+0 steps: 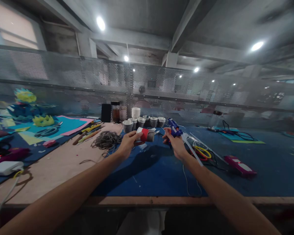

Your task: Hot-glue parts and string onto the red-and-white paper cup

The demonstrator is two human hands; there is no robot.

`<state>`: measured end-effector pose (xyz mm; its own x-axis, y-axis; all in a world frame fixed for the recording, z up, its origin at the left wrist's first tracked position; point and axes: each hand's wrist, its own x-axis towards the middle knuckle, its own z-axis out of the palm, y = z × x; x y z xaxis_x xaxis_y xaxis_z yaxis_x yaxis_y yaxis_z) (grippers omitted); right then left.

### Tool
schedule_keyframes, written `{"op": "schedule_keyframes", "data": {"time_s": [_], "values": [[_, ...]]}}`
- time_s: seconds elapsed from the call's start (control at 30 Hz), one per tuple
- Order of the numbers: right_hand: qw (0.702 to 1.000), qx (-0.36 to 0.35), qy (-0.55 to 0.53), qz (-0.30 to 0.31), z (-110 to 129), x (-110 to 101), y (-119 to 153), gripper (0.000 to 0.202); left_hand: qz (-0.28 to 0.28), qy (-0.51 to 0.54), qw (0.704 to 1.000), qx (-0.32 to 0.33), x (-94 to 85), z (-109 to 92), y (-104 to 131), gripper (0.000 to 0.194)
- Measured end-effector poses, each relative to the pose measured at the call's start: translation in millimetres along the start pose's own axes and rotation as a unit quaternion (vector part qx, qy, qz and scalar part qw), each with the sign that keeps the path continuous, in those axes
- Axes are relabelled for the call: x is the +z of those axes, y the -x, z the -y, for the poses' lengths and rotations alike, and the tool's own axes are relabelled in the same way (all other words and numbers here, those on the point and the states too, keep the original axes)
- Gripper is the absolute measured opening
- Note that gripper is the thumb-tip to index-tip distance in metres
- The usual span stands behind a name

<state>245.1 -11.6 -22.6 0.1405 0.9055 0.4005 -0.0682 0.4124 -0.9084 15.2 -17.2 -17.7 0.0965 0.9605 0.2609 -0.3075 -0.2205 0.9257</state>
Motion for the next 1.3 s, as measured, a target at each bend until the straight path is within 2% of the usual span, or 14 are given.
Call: {"op": "schedule_keyframes", "data": {"time_s": [0.2, 0.37, 0.47, 0.6, 0.87, 1.3], "values": [[0.995, -0.021, 0.089, 0.031, 6, 5, 8, 0.044, -0.015, -0.005, 0.999, 0.028, -2.4, 1, -3, 0.036], [0.977, -0.047, 0.191, 0.082, 8, 7, 22, 0.044, -0.045, -0.008, 0.997, 0.067, -7.4, 6, -11, 0.036], [0.965, -0.080, 0.221, 0.113, 11, 10, 30, 0.041, -0.039, -0.021, 0.995, 0.091, -10.2, 9, -13, 0.036], [0.955, -0.100, 0.253, 0.116, 17, 13, 34, 0.039, -0.030, -0.037, 0.993, 0.107, -11.6, 11, -13, 0.035], [0.951, -0.125, 0.260, 0.113, 17, 13, 32, 0.041, -0.058, -0.080, 0.987, 0.123, -7.5, 6, -11, 0.032], [0.950, -0.127, 0.258, 0.126, 9, 12, 29, 0.041, -0.059, -0.108, 0.983, 0.139, -4.2, 1, -5, 0.032]]}}
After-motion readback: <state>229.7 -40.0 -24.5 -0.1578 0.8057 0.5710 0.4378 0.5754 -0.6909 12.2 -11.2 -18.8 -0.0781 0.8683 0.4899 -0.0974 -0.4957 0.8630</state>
